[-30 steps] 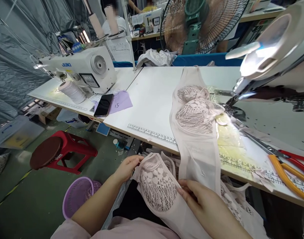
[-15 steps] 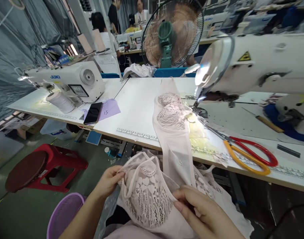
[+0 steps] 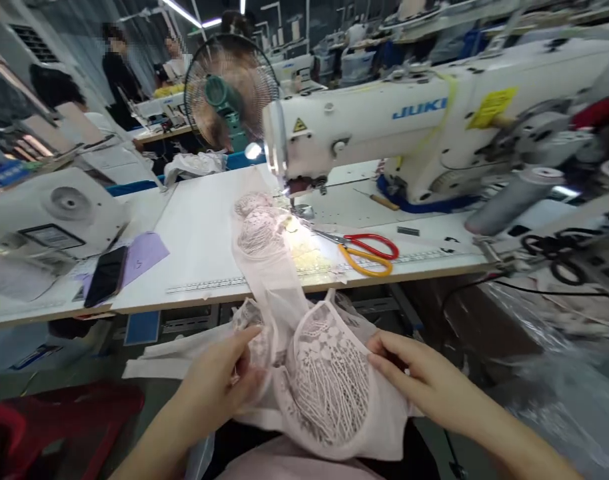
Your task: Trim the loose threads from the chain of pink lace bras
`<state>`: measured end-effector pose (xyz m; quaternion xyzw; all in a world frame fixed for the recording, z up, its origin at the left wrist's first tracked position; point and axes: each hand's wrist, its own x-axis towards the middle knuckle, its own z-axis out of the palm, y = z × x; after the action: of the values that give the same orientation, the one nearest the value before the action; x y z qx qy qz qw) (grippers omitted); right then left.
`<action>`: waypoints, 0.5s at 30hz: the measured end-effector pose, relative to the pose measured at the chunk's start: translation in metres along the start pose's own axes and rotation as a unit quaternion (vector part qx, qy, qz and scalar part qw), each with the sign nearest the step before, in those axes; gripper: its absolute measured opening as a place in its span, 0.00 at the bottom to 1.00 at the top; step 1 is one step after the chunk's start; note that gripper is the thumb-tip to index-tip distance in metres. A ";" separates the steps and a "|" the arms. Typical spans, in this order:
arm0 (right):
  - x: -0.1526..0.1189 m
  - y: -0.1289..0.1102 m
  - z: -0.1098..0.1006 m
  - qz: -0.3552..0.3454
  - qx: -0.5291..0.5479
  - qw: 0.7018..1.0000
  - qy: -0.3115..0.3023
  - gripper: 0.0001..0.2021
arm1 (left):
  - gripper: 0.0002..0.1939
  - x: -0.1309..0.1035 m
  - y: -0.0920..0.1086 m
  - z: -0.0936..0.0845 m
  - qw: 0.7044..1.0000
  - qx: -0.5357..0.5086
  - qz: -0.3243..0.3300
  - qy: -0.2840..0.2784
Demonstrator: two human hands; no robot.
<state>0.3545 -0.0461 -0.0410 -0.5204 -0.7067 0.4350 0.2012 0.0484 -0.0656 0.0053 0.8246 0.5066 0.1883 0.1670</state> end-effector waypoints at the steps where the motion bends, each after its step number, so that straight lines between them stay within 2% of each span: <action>1: -0.002 0.013 -0.002 0.027 -0.001 1.000 -0.003 0.18 | 0.19 0.010 -0.004 0.014 1.000 -0.004 0.003 -0.023; 3: -0.006 0.033 -0.001 0.062 0.011 0.998 -0.014 0.18 | 0.15 0.025 -0.007 0.033 0.999 -0.007 0.014 -0.041; 5: -0.008 0.045 0.001 0.084 0.030 0.996 -0.025 0.18 | 0.13 0.036 -0.006 0.041 0.999 -0.014 0.040 -0.030; 9: -0.009 0.053 0.003 0.096 0.054 0.993 -0.031 0.17 | 0.12 0.055 0.000 0.045 0.996 -0.050 0.074 0.016; 15: -0.011 0.062 -0.004 0.087 0.076 0.993 -0.033 0.18 | 0.08 0.072 0.007 0.051 0.987 -0.062 0.143 0.040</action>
<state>0.3967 -0.0489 -0.0882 -0.5482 -0.6304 0.5201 0.1778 0.1082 -0.0078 -0.0262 0.8684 0.3775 0.2737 0.1686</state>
